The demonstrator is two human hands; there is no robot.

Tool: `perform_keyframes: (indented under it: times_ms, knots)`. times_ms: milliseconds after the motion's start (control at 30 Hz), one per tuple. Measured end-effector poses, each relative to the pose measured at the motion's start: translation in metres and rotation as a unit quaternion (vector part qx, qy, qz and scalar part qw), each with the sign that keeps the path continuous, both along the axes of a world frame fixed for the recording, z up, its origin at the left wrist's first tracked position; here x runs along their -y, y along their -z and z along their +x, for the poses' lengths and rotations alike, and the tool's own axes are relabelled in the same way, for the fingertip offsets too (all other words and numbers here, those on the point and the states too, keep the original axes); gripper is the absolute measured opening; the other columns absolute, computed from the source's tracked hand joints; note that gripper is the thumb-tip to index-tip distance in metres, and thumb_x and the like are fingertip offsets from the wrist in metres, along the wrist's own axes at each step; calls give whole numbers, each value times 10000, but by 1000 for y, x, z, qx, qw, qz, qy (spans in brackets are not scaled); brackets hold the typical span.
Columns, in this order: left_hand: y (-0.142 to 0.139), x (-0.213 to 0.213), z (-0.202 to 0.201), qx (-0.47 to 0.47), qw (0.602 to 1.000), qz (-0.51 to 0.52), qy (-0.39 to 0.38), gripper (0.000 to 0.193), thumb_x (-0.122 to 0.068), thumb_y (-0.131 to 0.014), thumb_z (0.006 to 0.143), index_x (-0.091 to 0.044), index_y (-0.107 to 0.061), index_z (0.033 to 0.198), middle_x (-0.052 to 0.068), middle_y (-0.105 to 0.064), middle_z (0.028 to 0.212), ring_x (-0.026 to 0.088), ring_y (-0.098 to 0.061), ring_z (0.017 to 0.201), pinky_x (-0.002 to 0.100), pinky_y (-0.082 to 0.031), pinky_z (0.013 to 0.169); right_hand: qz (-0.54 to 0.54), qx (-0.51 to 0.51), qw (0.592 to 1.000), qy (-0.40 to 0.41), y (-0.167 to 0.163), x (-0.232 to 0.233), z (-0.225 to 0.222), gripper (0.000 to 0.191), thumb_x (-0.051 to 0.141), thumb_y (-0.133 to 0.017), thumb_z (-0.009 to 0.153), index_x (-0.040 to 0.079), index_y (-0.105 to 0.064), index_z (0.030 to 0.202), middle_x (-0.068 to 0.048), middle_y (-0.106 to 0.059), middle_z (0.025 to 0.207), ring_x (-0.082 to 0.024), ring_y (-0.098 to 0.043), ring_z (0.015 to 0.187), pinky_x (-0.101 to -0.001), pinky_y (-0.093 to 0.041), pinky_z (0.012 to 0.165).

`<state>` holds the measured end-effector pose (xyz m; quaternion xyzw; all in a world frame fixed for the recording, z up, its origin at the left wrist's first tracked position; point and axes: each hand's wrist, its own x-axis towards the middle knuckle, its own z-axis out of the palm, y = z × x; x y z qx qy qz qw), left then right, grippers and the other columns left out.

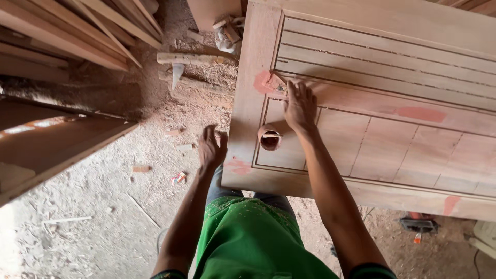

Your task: The person applies a reddish filler paste into the grooves of a wooden panel using a putty knife and a small container. They spread the filler across the surface and into the recessed lines, then smooth it with their hand and the tool.

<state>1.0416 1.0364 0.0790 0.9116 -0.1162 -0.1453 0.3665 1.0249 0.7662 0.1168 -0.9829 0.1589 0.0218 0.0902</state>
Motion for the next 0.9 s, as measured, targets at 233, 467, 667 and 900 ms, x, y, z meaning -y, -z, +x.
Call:
perform_keyframes:
  times_ms: [233, 467, 667, 900]
  knots:
    - [0, 9, -66, -112, 992, -28, -46, 441, -286, -570, 997, 23, -570, 1312, 258, -614, 1229, 383, -614, 1096, 488, -510, 929, 160, 86, 983, 11, 6, 18, -24, 460, -3, -687, 864, 45, -527, 1293, -243, -524, 1180, -407, -536, 1075, -530, -488, 886]
    - [-2, 53, -70, 51, 992, 1, -111, 342, -246, -619, 1012, 25, -627, 1220, 229, -649, 1186, 391, -600, 1119, 501, -465, 1000, 559, 33, 811, 169, 4, 70, -87, 224, 74, -696, 949, 39, -502, 1054, -27, -576, 833, -108, -597, 614, -288, -480, 489]
    - [0, 82, -62, 64, 998, -24, -12, 416, 48, -502, 821, -45, -677, 1187, 145, -681, 1300, 326, -621, 1219, 461, -466, 1115, 548, -24, 826, 129, -13, 80, -130, 175, 180, -546, 1084, 26, -590, 1014, -51, -599, 748, -99, -542, 530, -270, -426, 467]
    - [-7, 79, -104, -17, 994, -96, 55, 906, -151, -853, 642, -33, -462, 1451, 183, -560, 1405, 393, -500, 1245, 481, -404, 1075, 604, -76, 784, 120, -16, 49, -172, 194, 194, -535, 1037, 34, -594, 1128, -62, -719, 968, -76, -610, 654, -254, -479, 505]
